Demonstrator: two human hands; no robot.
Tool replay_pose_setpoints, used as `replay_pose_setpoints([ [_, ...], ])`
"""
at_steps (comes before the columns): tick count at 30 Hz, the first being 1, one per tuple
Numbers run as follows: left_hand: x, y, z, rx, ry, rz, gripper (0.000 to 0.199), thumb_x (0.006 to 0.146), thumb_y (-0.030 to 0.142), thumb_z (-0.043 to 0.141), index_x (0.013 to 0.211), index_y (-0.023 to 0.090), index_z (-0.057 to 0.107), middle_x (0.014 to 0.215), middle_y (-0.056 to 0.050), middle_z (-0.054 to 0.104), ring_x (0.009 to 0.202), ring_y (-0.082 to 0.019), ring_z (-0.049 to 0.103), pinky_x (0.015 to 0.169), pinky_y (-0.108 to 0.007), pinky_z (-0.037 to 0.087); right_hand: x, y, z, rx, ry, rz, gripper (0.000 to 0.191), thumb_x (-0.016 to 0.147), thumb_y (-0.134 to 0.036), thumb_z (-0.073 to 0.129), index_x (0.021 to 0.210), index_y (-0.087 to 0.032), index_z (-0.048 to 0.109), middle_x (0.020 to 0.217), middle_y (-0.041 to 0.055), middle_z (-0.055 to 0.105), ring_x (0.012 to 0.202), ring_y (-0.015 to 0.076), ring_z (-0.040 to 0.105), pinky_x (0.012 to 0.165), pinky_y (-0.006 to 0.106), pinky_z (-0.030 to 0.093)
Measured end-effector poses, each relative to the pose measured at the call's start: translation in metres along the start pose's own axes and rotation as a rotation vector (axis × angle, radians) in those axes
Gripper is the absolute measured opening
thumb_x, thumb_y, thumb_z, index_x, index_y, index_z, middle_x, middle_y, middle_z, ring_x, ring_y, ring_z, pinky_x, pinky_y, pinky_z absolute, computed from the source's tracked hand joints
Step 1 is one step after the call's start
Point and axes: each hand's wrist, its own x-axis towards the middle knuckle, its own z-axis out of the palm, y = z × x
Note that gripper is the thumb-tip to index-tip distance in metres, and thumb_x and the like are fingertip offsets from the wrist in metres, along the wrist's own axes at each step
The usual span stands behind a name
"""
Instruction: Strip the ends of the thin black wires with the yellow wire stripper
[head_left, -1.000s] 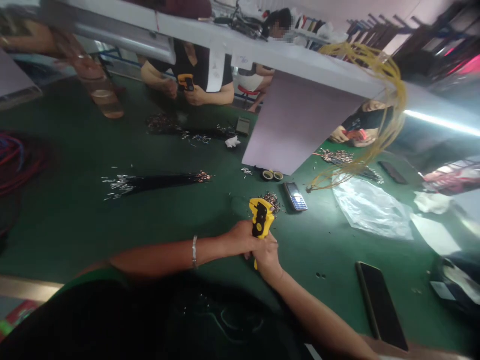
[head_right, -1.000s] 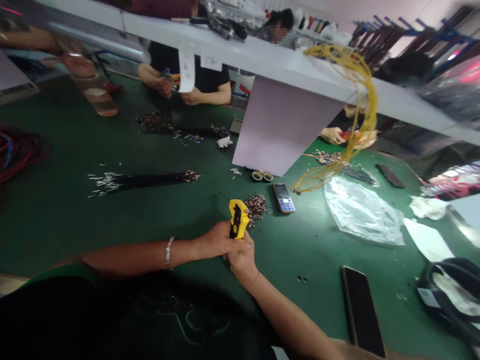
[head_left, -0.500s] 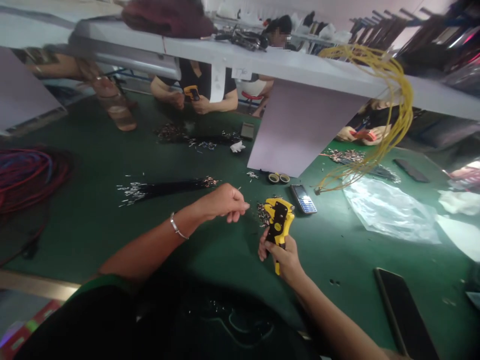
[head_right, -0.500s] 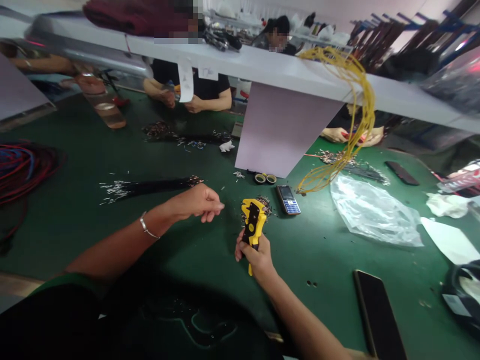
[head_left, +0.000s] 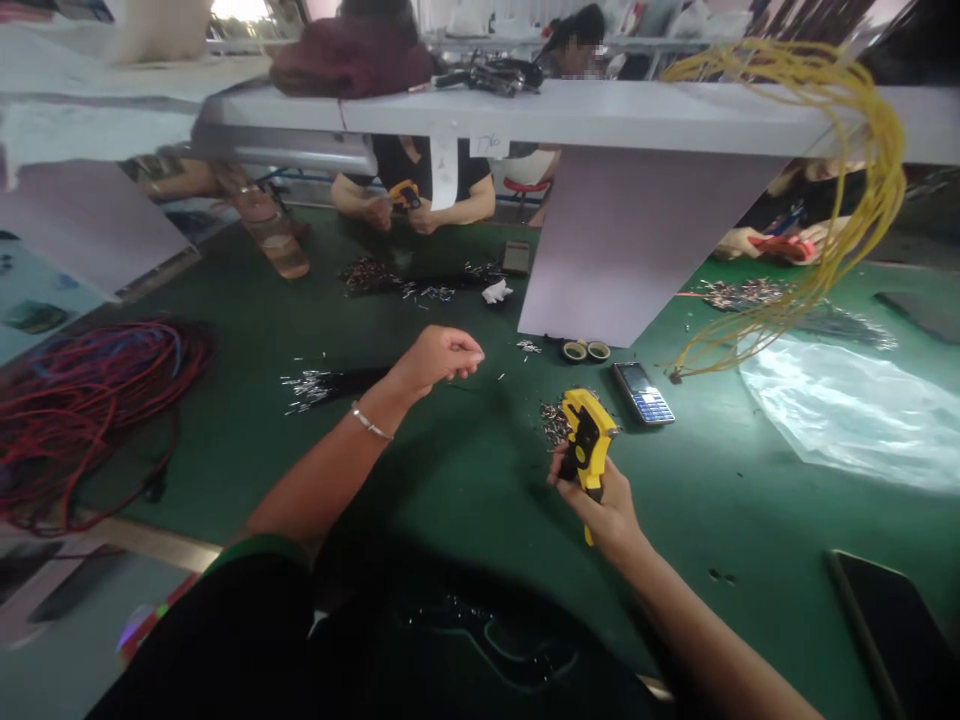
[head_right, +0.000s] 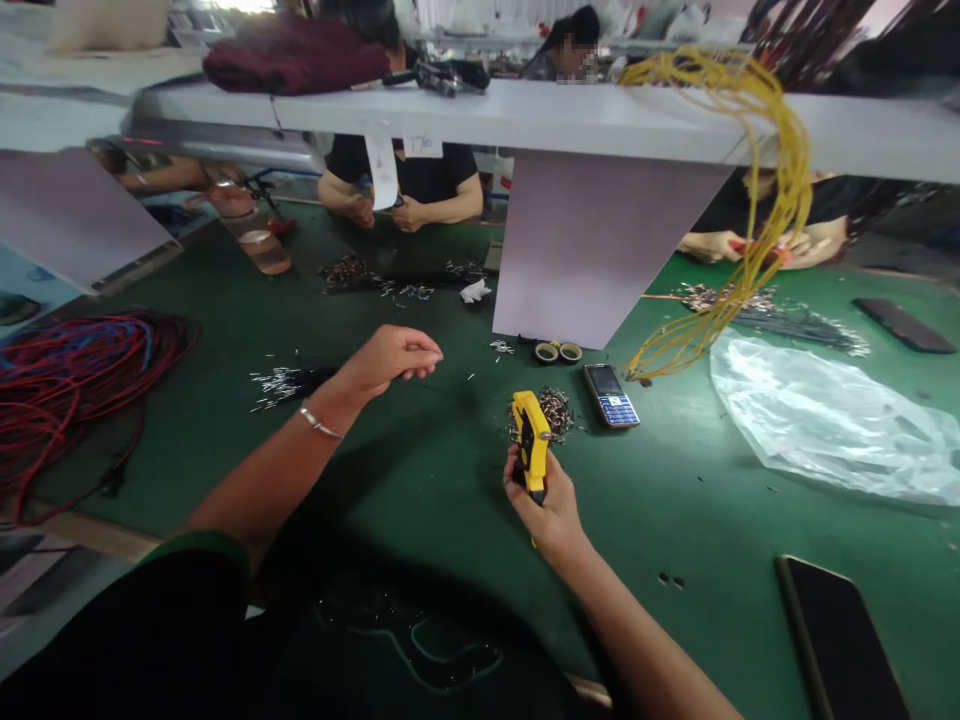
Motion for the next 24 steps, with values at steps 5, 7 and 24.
replay_pose_setpoints([
  [5, 0.022, -0.013, -0.017, 0.159, -0.043, 0.017, 0.011, 0.070, 0.017, 0.064, 0.076, 0.010, 0.069, 0.062, -0.004, 0.064, 0.050, -0.007, 0.053, 0.043, -0.019, 0.036, -0.002, 0.006, -0.005, -0.343, -0.037, -0.155, 0.023, 0.079, -0.027, 0.057, 0.100, -0.019, 0.055, 0.092, 0.0081, 0.066, 0.079, 0.0220, 0.065, 0.075, 0.036, 0.054],
  [7, 0.021, -0.013, -0.032, 0.237, -0.033, 0.054, 0.012, 0.070, 0.018, 0.064, 0.077, 0.010, 0.070, 0.063, -0.005, 0.065, 0.052, -0.008, 0.054, 0.044, -0.019, 0.036, -0.003, 0.009, -0.003, -0.484, -0.039, -0.250, 0.029, 0.078, -0.026, 0.055, 0.105, -0.018, 0.054, 0.094, 0.0098, 0.067, 0.083, 0.0246, 0.066, 0.077, 0.039, 0.054],
  [24, -0.005, -0.096, -0.044, 0.517, -0.146, 0.343, 0.016, 0.073, 0.024, 0.067, 0.085, 0.021, 0.076, 0.076, -0.001, 0.069, 0.071, -0.011, 0.061, 0.072, -0.022, 0.045, -0.009, -0.003, 0.012, -0.794, -0.349, -0.563, 0.047, 0.075, -0.018, 0.054, 0.122, -0.013, 0.051, 0.107, 0.0153, 0.064, 0.093, 0.0281, 0.061, 0.081, 0.043, 0.052],
])
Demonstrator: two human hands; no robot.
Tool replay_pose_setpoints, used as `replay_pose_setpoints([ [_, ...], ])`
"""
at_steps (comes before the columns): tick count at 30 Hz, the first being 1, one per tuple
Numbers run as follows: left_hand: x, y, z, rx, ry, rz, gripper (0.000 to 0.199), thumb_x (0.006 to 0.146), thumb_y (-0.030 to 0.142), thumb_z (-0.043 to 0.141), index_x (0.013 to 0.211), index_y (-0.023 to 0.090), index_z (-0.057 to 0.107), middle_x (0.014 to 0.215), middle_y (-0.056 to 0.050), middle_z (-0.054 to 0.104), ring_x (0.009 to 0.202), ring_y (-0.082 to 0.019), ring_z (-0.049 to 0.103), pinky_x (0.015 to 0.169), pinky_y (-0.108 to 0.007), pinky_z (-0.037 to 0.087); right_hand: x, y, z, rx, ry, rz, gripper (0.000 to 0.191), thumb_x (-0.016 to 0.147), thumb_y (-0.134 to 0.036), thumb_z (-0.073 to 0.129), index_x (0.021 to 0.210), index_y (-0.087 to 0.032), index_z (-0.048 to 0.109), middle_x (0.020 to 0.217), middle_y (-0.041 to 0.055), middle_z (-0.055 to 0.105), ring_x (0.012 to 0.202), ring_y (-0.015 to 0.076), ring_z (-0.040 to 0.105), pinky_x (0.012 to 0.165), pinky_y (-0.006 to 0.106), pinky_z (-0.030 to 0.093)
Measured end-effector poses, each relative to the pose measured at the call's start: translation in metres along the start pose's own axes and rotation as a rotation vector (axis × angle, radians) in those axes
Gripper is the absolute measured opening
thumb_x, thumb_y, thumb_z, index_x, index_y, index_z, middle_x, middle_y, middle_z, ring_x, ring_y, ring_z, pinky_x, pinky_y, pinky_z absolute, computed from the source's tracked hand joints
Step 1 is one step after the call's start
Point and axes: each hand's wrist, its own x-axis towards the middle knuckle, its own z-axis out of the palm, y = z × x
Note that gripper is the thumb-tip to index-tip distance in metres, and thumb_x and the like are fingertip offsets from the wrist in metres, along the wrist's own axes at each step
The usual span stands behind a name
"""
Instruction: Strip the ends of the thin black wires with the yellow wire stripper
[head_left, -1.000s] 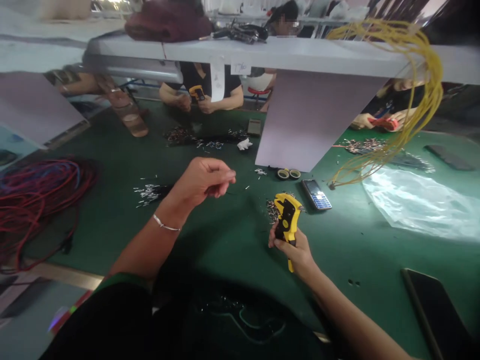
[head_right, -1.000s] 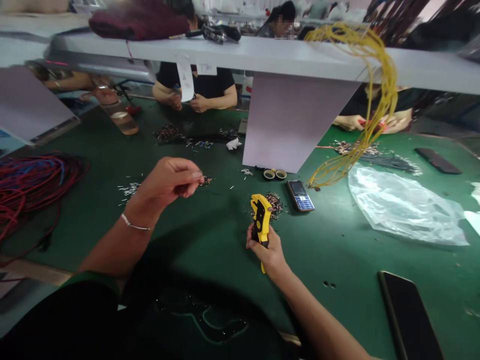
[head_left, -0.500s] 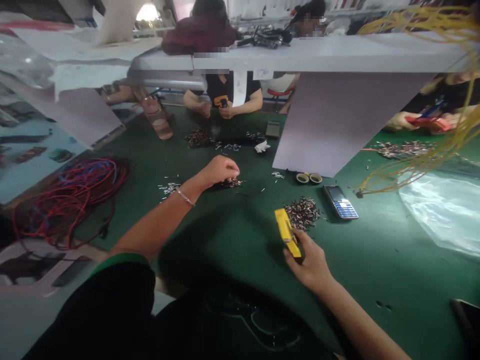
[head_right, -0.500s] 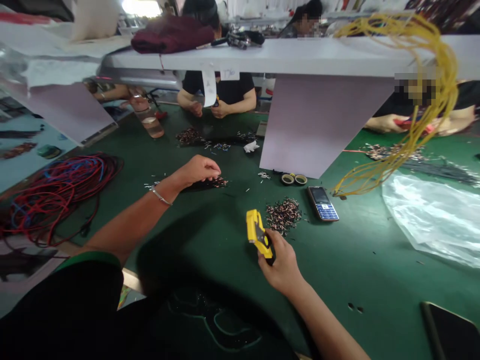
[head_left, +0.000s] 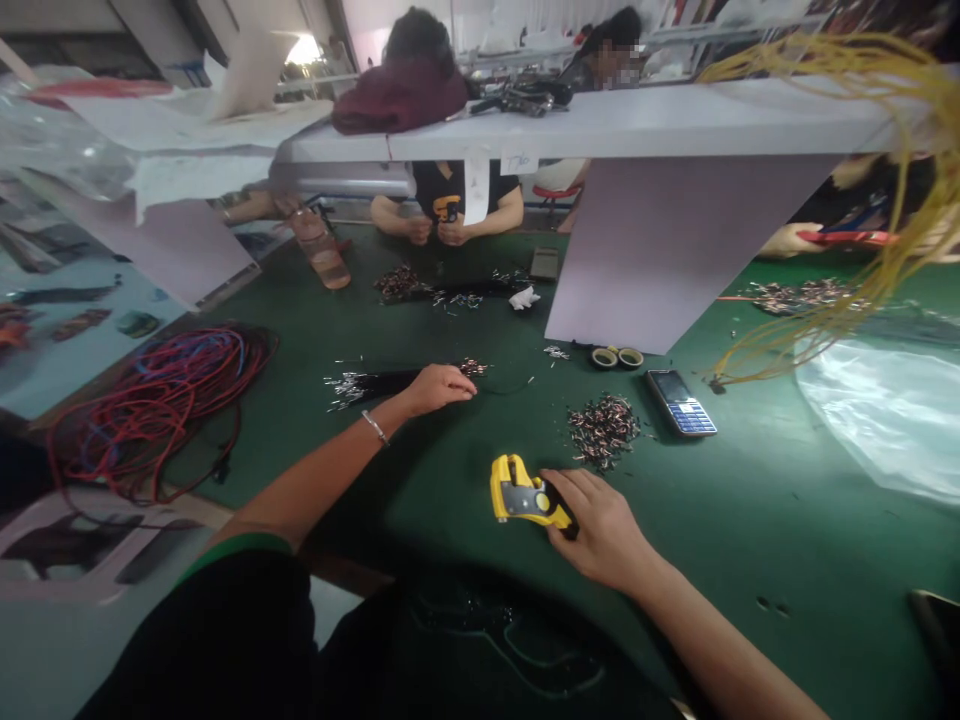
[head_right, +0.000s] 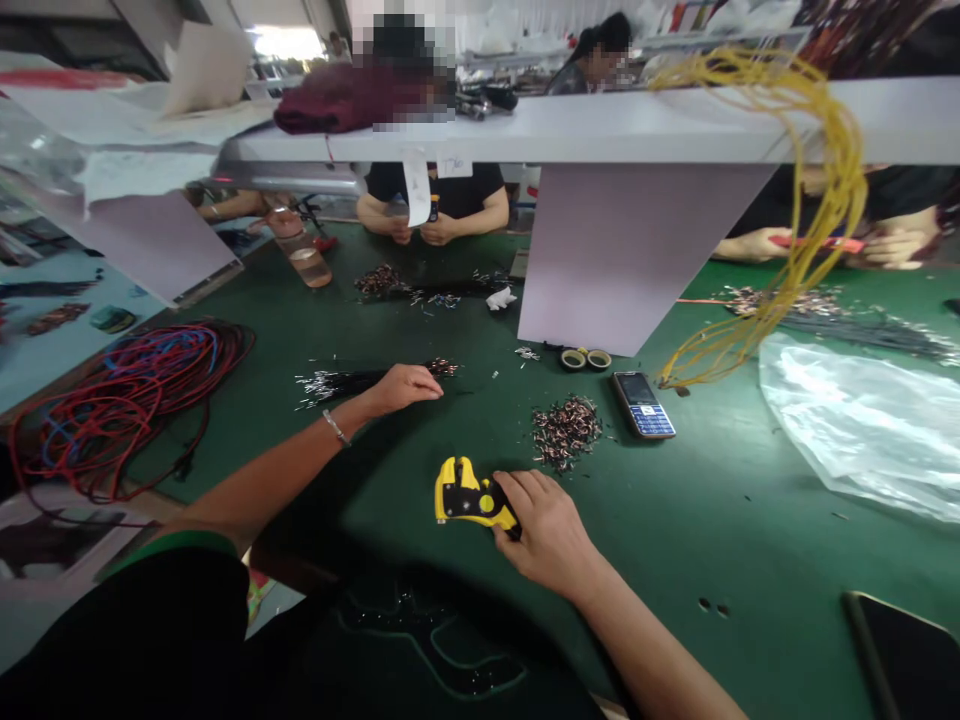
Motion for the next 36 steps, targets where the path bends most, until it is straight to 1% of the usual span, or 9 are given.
replay_pose_setpoints([
  [3, 0.004, 0.017, 0.002, -0.077, 0.032, 0.013, 0.013, 0.074, 0.027, 0.066, 0.075, 0.017, 0.075, 0.080, -0.005, 0.071, 0.075, -0.014, 0.063, 0.073, -0.024, 0.048, 0.002, -0.003, 0.000, -0.053, -0.023, -0.017, 0.042, 0.077, -0.022, 0.057, 0.118, -0.013, 0.055, 0.106, 0.0148, 0.065, 0.093, 0.0282, 0.060, 0.082, 0.043, 0.051],
  [7, 0.003, 0.064, -0.005, -0.385, -0.002, -0.133, 0.019, 0.075, 0.030, 0.065, 0.081, 0.014, 0.074, 0.081, -0.007, 0.073, 0.067, -0.013, 0.062, 0.052, -0.020, 0.046, 0.002, -0.006, 0.000, -0.131, -0.063, -0.045, 0.037, 0.079, -0.025, 0.060, 0.114, -0.013, 0.060, 0.105, 0.0148, 0.066, 0.092, 0.0282, 0.059, 0.081, 0.043, 0.050],
  [11, 0.000, 0.108, -0.006, -0.589, -0.065, -0.183, 0.021, 0.077, 0.030, 0.063, 0.069, 0.011, 0.067, 0.070, -0.007, 0.070, 0.059, -0.012, 0.060, 0.043, -0.018, 0.039, 0.003, -0.008, -0.002, -0.135, -0.106, -0.008, 0.038, 0.078, -0.026, 0.062, 0.113, -0.012, 0.062, 0.106, 0.0153, 0.065, 0.093, 0.0278, 0.059, 0.082, 0.043, 0.050],
  [16, -0.001, 0.134, 0.002, -0.614, -0.035, -0.244, 0.019, 0.078, 0.028, 0.063, 0.078, 0.010, 0.067, 0.055, -0.001, 0.063, 0.037, -0.003, 0.039, 0.036, -0.017, 0.027, 0.006, -0.010, -0.008, -0.085, -0.131, 0.028, 0.038, 0.077, -0.028, 0.062, 0.112, -0.013, 0.063, 0.106, 0.0136, 0.065, 0.094, 0.0271, 0.059, 0.083, 0.043, 0.050],
  [18, -0.002, 0.139, 0.006, -0.607, -0.031, -0.257, 0.019, 0.079, 0.028, 0.062, 0.079, 0.010, 0.067, 0.053, 0.000, 0.061, 0.035, -0.003, 0.039, 0.036, -0.017, 0.027, 0.007, -0.009, -0.010, -0.033, -0.097, 0.003, 0.035, 0.076, -0.027, 0.062, 0.109, -0.015, 0.064, 0.105, 0.0128, 0.066, 0.096, 0.0273, 0.059, 0.084, 0.043, 0.051],
  [21, -0.004, 0.145, 0.014, -0.530, -0.016, -0.221, 0.016, 0.078, 0.027, 0.063, 0.079, 0.011, 0.068, 0.055, 0.001, 0.061, 0.042, -0.006, 0.049, 0.042, -0.018, 0.037, 0.008, -0.007, -0.012, 0.116, 0.056, 0.033, 0.022, 0.080, -0.024, 0.059, 0.100, -0.017, 0.065, 0.098, 0.0115, 0.068, 0.095, 0.0251, 0.063, 0.083, 0.040, 0.053],
  [24, -0.007, 0.153, 0.026, -0.315, -0.007, -0.080, 0.013, 0.079, 0.026, 0.063, 0.078, 0.015, 0.069, 0.061, -0.001, 0.064, 0.053, -0.009, 0.055, 0.052, -0.021, 0.044, 0.009, -0.003, -0.015, 0.362, 0.206, 0.224, 0.013, 0.085, -0.024, 0.055, 0.091, -0.019, 0.065, 0.085, 0.0076, 0.071, 0.077, 0.0195, 0.067, 0.073, 0.035, 0.056],
  [29, -0.010, 0.167, 0.053, 0.073, -0.007, 0.216, 0.017, 0.087, 0.025, 0.056, 0.079, 0.019, 0.070, 0.073, -0.003, 0.068, 0.068, -0.014, 0.060, 0.063, -0.026, 0.044, 0.009, 0.000, -0.022, 0.770, 0.294, 0.458, 0.014, 0.083, -0.031, 0.061, 0.093, -0.020, 0.063, 0.075, 0.0031, 0.071, 0.067, 0.0177, 0.069, 0.068, 0.033, 0.057],
  [36, -0.009, 0.179, 0.069, 0.222, -0.064, 0.320, 0.020, 0.088, 0.021, 0.053, 0.075, 0.018, 0.069, 0.071, -0.003, 0.066, 0.067, -0.015, 0.059, 0.061, -0.027, 0.041, 0.009, 0.004, -0.026, 0.867, 0.370, 0.520, 0.009, 0.082, -0.027, 0.063, 0.081, -0.019, 0.061, 0.062, -0.0004, 0.065, 0.059, 0.0152, 0.064, 0.061, 0.030, 0.051],
])
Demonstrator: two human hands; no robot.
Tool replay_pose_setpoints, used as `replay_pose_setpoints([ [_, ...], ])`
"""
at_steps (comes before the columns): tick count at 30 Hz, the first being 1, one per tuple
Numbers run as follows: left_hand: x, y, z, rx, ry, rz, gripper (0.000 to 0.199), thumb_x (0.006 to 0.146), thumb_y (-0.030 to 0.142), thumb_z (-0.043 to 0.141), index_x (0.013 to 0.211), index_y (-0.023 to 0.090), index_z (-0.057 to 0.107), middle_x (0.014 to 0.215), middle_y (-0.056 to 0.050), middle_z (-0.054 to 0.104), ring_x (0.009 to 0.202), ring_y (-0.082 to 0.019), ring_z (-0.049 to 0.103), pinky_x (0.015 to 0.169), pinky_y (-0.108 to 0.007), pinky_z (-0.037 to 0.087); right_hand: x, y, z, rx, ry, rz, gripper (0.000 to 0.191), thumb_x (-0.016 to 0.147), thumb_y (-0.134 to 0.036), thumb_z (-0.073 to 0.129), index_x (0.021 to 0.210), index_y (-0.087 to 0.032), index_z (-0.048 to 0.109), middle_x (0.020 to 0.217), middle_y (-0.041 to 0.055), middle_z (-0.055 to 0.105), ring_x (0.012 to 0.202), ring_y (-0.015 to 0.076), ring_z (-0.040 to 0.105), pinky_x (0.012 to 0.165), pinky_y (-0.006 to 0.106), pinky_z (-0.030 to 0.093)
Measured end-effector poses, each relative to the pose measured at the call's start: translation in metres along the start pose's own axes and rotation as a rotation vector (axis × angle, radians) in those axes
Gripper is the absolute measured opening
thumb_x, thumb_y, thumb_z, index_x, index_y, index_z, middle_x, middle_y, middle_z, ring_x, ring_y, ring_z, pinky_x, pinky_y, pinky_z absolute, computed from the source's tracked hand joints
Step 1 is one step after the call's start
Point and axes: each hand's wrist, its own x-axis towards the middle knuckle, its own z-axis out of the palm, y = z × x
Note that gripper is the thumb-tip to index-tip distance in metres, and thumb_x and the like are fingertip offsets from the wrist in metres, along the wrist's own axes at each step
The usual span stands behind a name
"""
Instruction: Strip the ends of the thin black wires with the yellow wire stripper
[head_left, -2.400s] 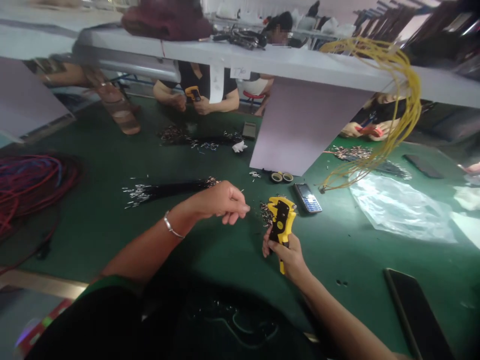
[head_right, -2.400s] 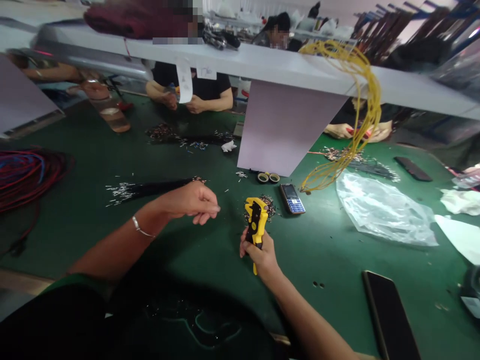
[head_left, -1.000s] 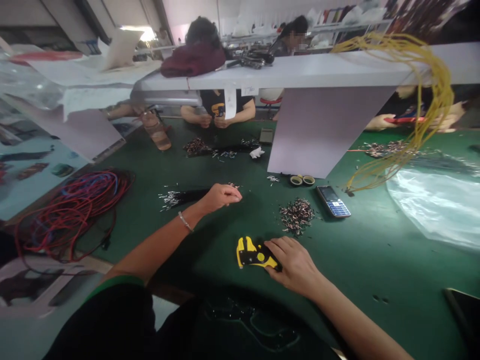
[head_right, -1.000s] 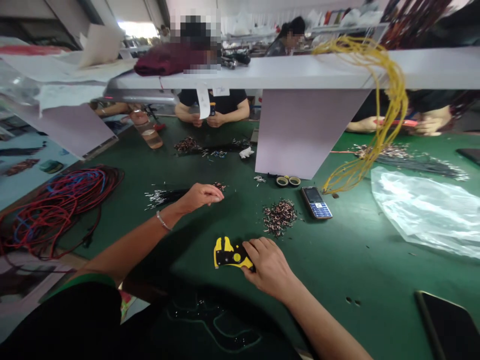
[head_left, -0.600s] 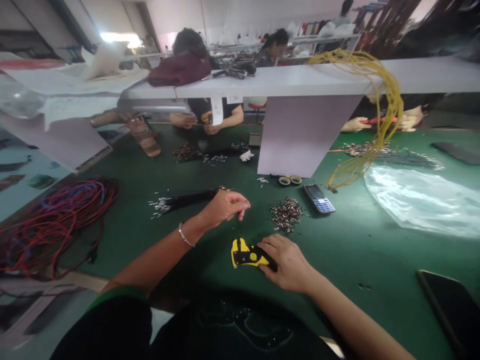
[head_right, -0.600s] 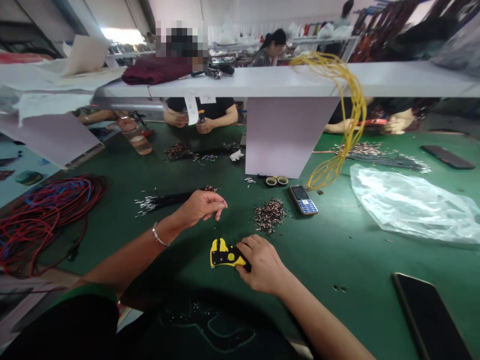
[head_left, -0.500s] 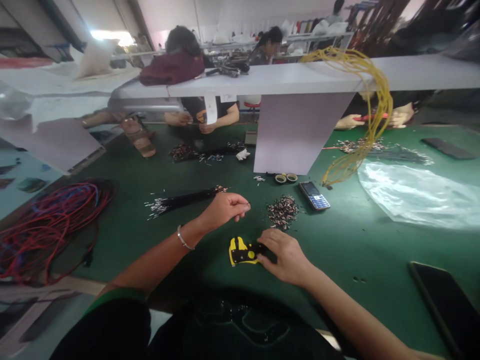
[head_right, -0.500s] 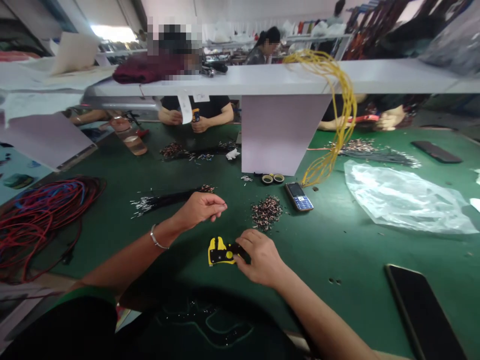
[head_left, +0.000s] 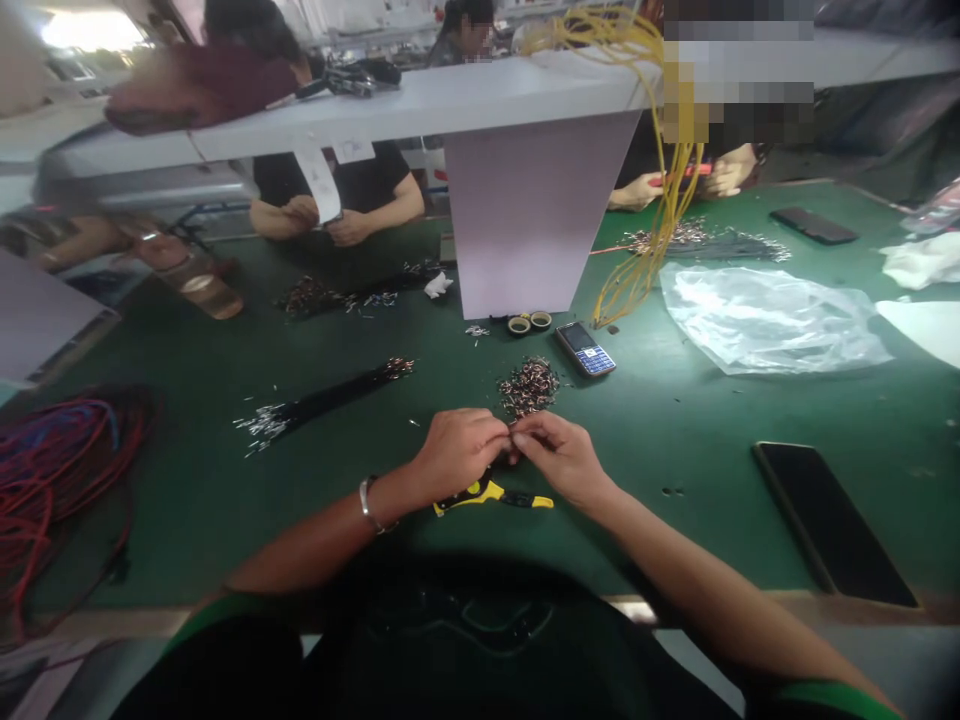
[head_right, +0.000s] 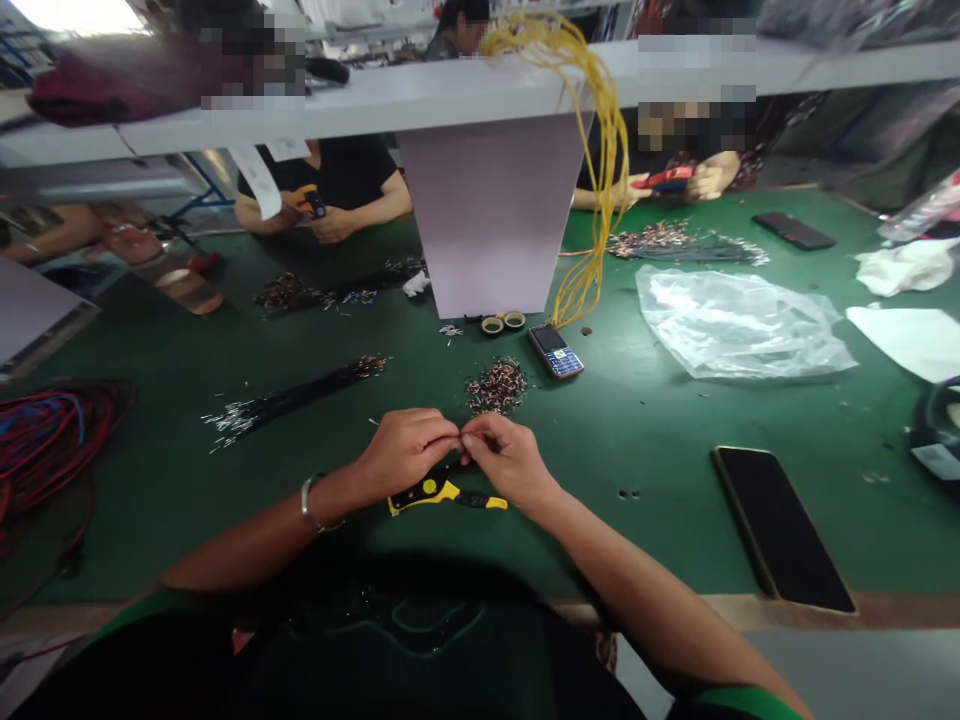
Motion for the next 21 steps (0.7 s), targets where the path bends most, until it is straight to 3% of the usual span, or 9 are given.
replay_pose_setpoints([
  [5, -0.003, -0.007, -0.006, -0.098, -0.009, -0.021, 0.018, 0.089, 0.022, 0.053, 0.084, 0.021, 0.070, 0.075, -0.002, 0.069, 0.068, -0.013, 0.060, 0.063, -0.026, 0.043, 0.003, -0.001, -0.004, 0.184, -0.026, 0.034, 0.016, 0.083, -0.033, 0.064, 0.080, -0.019, 0.057, 0.058, -0.0030, 0.063, 0.051, 0.0130, 0.059, 0.057, 0.030, 0.050],
  [11, -0.009, -0.021, -0.015, -0.109, -0.023, -0.081, 0.018, 0.088, 0.025, 0.055, 0.080, 0.020, 0.070, 0.073, -0.001, 0.070, 0.067, -0.013, 0.062, 0.062, -0.026, 0.043, 0.005, 0.000, -0.002, 0.480, -0.132, 0.146, 0.022, 0.079, -0.035, 0.071, 0.080, -0.018, 0.058, 0.051, -0.0068, 0.057, 0.040, 0.0107, 0.053, 0.051, 0.031, 0.054],
  [21, -0.021, -0.045, -0.014, -0.126, -0.027, -0.193, 0.018, 0.086, 0.028, 0.056, 0.080, 0.021, 0.071, 0.079, -0.001, 0.074, 0.070, -0.013, 0.065, 0.064, -0.024, 0.044, 0.010, 0.004, -0.007, 0.519, -0.126, 0.195, 0.026, 0.076, -0.038, 0.073, 0.076, -0.018, 0.056, 0.047, -0.0098, 0.051, 0.034, 0.0085, 0.047, 0.045, 0.029, 0.053],
])
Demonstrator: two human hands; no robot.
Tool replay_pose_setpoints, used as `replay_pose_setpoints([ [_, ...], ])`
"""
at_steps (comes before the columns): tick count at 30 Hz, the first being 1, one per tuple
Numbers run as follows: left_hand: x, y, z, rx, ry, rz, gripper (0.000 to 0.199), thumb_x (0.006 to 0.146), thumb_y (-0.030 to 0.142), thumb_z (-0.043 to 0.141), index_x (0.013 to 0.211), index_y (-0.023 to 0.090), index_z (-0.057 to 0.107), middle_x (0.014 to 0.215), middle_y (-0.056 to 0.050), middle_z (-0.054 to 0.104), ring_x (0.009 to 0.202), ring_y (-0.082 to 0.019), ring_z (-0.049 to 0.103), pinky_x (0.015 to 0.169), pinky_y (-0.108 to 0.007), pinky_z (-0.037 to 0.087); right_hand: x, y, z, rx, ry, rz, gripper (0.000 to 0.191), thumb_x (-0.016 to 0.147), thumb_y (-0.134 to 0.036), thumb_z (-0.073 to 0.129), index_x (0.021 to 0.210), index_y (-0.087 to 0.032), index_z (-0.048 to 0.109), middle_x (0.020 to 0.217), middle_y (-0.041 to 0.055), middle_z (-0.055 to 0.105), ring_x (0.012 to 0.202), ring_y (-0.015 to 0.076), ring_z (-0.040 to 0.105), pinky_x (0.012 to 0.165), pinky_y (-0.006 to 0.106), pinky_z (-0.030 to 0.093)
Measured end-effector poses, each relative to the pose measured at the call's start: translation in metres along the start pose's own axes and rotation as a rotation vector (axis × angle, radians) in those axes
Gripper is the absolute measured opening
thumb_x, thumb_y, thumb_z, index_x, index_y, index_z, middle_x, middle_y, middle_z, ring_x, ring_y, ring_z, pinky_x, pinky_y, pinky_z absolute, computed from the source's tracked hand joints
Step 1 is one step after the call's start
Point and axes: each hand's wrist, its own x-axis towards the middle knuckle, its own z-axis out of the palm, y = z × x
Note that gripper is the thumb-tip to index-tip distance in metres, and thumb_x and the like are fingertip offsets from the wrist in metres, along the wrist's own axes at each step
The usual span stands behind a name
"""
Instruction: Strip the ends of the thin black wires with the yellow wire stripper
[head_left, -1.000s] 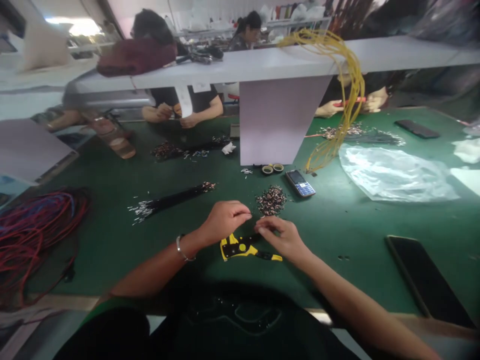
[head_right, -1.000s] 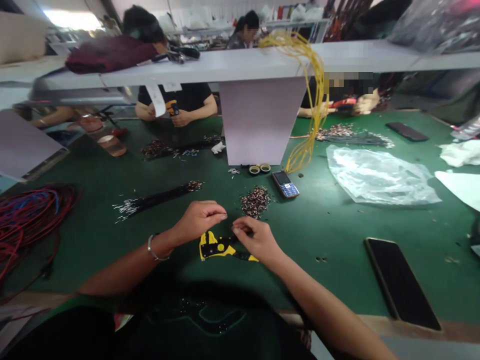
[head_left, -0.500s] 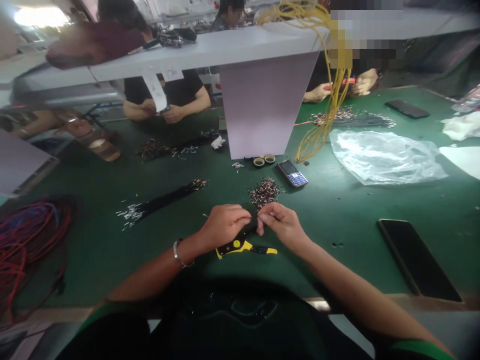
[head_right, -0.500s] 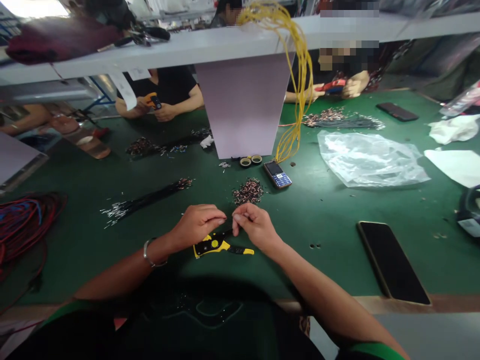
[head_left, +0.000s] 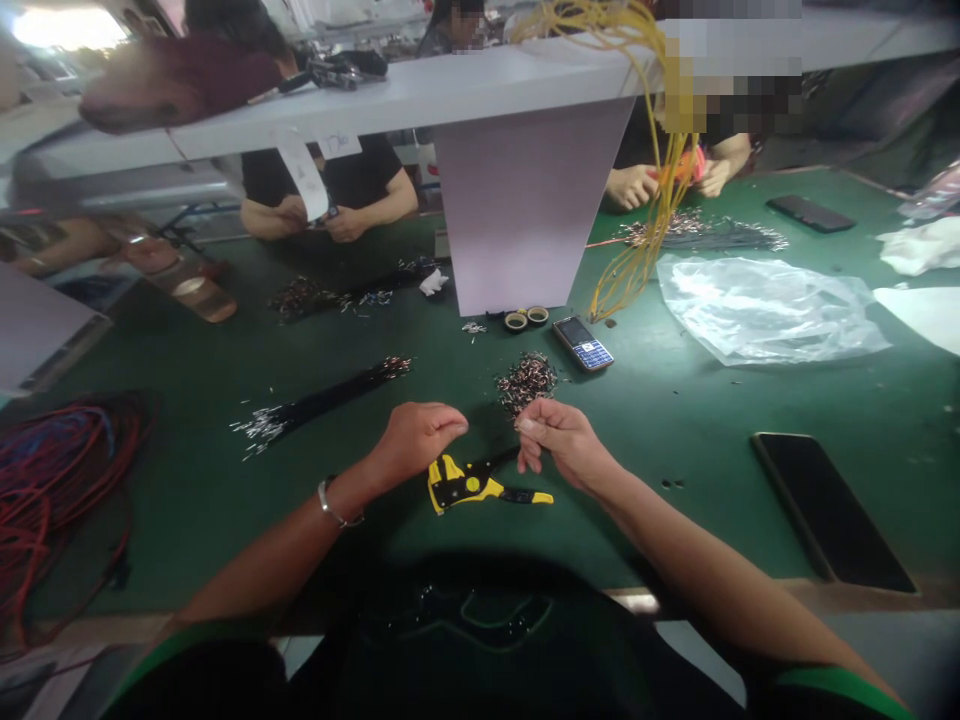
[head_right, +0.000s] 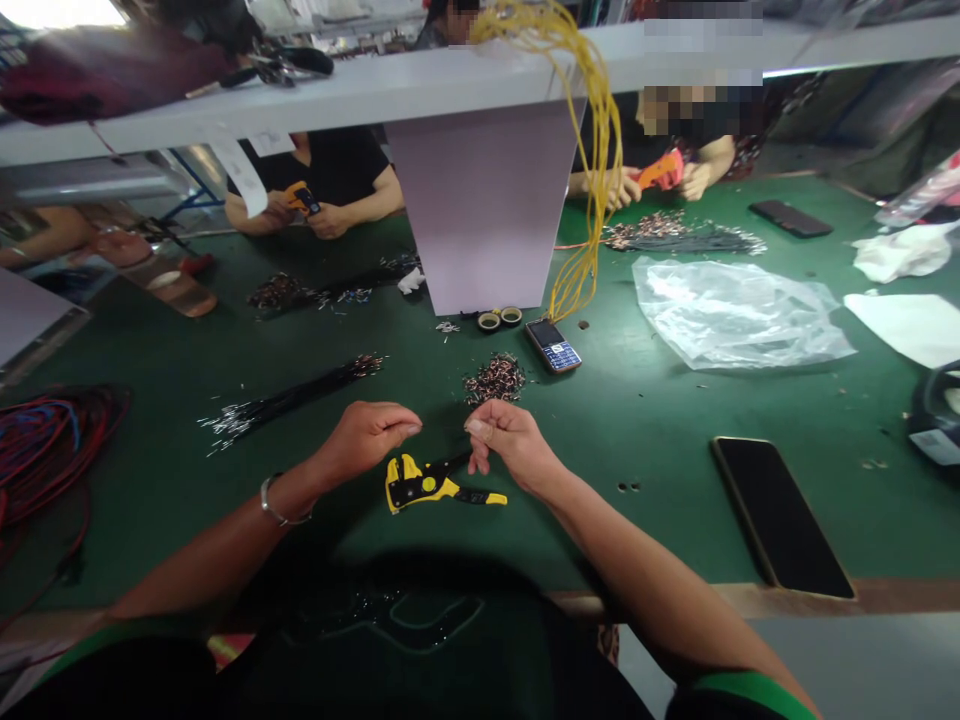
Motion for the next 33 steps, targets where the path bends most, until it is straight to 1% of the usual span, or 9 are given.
replay_pose_setpoints([
  [4, -0.002, -0.003, -0.002, 0.163, -0.015, 0.035, 0.019, 0.087, 0.028, 0.055, 0.081, 0.021, 0.071, 0.080, -0.001, 0.073, 0.075, -0.015, 0.066, 0.065, -0.025, 0.042, 0.000, 0.000, 0.000, -0.102, 0.041, -0.039, 0.023, 0.079, -0.036, 0.071, 0.076, -0.018, 0.057, 0.049, -0.0075, 0.055, 0.039, 0.0099, 0.051, 0.050, 0.029, 0.052],
  [8, -0.006, -0.007, -0.008, 0.170, 0.055, -0.026, 0.020, 0.087, 0.026, 0.053, 0.082, 0.021, 0.071, 0.079, -0.002, 0.072, 0.072, -0.014, 0.064, 0.065, -0.025, 0.042, 0.001, -0.001, -0.004, -0.331, 0.070, -0.139, 0.018, 0.084, -0.036, 0.064, 0.080, -0.018, 0.062, 0.066, 0.0001, 0.066, 0.062, 0.0144, 0.063, 0.066, 0.031, 0.052],
  [15, -0.019, -0.026, -0.015, 0.021, 0.151, -0.230, 0.016, 0.081, 0.023, 0.056, 0.077, 0.020, 0.071, 0.070, 0.000, 0.070, 0.064, -0.013, 0.061, 0.060, -0.023, 0.043, 0.006, 0.008, -0.009, -1.020, -0.215, -0.228, 0.021, 0.091, -0.025, 0.047, 0.094, -0.020, 0.068, 0.091, 0.0056, 0.071, 0.086, 0.0185, 0.065, 0.082, 0.035, 0.050],
  [18, -0.022, -0.030, -0.013, -0.009, 0.135, -0.274, 0.017, 0.080, 0.024, 0.056, 0.077, 0.020, 0.072, 0.066, 0.000, 0.069, 0.061, -0.013, 0.060, 0.057, -0.023, 0.042, 0.009, 0.007, -0.015, -1.148, -0.039, -0.283, 0.022, 0.089, -0.023, 0.047, 0.101, -0.020, 0.066, 0.101, 0.0069, 0.071, 0.095, 0.0207, 0.065, 0.088, 0.037, 0.049],
  [21, -0.023, -0.034, -0.010, -0.024, 0.133, -0.303, 0.017, 0.079, 0.025, 0.057, 0.078, 0.019, 0.072, 0.065, 0.001, 0.069, 0.059, -0.013, 0.060, 0.056, -0.023, 0.042, 0.007, 0.002, -0.018, -1.138, 0.096, -0.280, 0.020, 0.088, -0.022, 0.048, 0.097, -0.020, 0.066, 0.093, 0.0054, 0.072, 0.087, 0.0198, 0.066, 0.081, 0.034, 0.051],
  [24, -0.023, -0.036, -0.011, -0.046, 0.165, -0.345, 0.016, 0.078, 0.027, 0.058, 0.078, 0.020, 0.073, 0.061, 0.002, 0.068, 0.056, -0.012, 0.059, 0.054, -0.023, 0.041, 0.003, 0.001, -0.013, -1.159, -0.038, -0.253, 0.016, 0.085, -0.020, 0.051, 0.089, -0.020, 0.066, 0.083, 0.0035, 0.072, 0.076, 0.0177, 0.066, 0.073, 0.030, 0.052],
  [27, -0.022, -0.036, -0.012, -0.083, 0.181, -0.379, 0.016, 0.077, 0.027, 0.058, 0.077, 0.019, 0.072, 0.057, 0.003, 0.066, 0.052, -0.012, 0.057, 0.052, -0.022, 0.040, 0.003, 0.006, -0.009, -1.287, -0.208, -0.289, 0.017, 0.083, -0.015, 0.050, 0.089, -0.019, 0.066, 0.087, 0.0051, 0.072, 0.080, 0.0188, 0.066, 0.076, 0.031, 0.051],
  [30, -0.020, -0.035, -0.012, -0.117, 0.158, -0.400, 0.017, 0.076, 0.027, 0.058, 0.076, 0.018, 0.072, 0.056, 0.002, 0.065, 0.051, -0.011, 0.055, 0.051, -0.022, 0.040, 0.006, 0.009, -0.014, -1.443, -0.079, -0.357, 0.021, 0.083, -0.013, 0.048, 0.093, -0.017, 0.066, 0.094, 0.0091, 0.071, 0.088, 0.0222, 0.066, 0.080, 0.034, 0.051],
  [33, -0.017, -0.035, -0.012, -0.144, 0.140, -0.427, 0.017, 0.075, 0.026, 0.058, 0.074, 0.017, 0.072, 0.055, 0.002, 0.065, 0.050, -0.011, 0.054, 0.051, -0.022, 0.039, 0.007, 0.008, -0.020, -1.453, 0.076, -0.398, 0.020, 0.084, -0.014, 0.048, 0.093, -0.017, 0.065, 0.092, 0.0101, 0.071, 0.087, 0.0228, 0.066, 0.079, 0.034, 0.051],
])
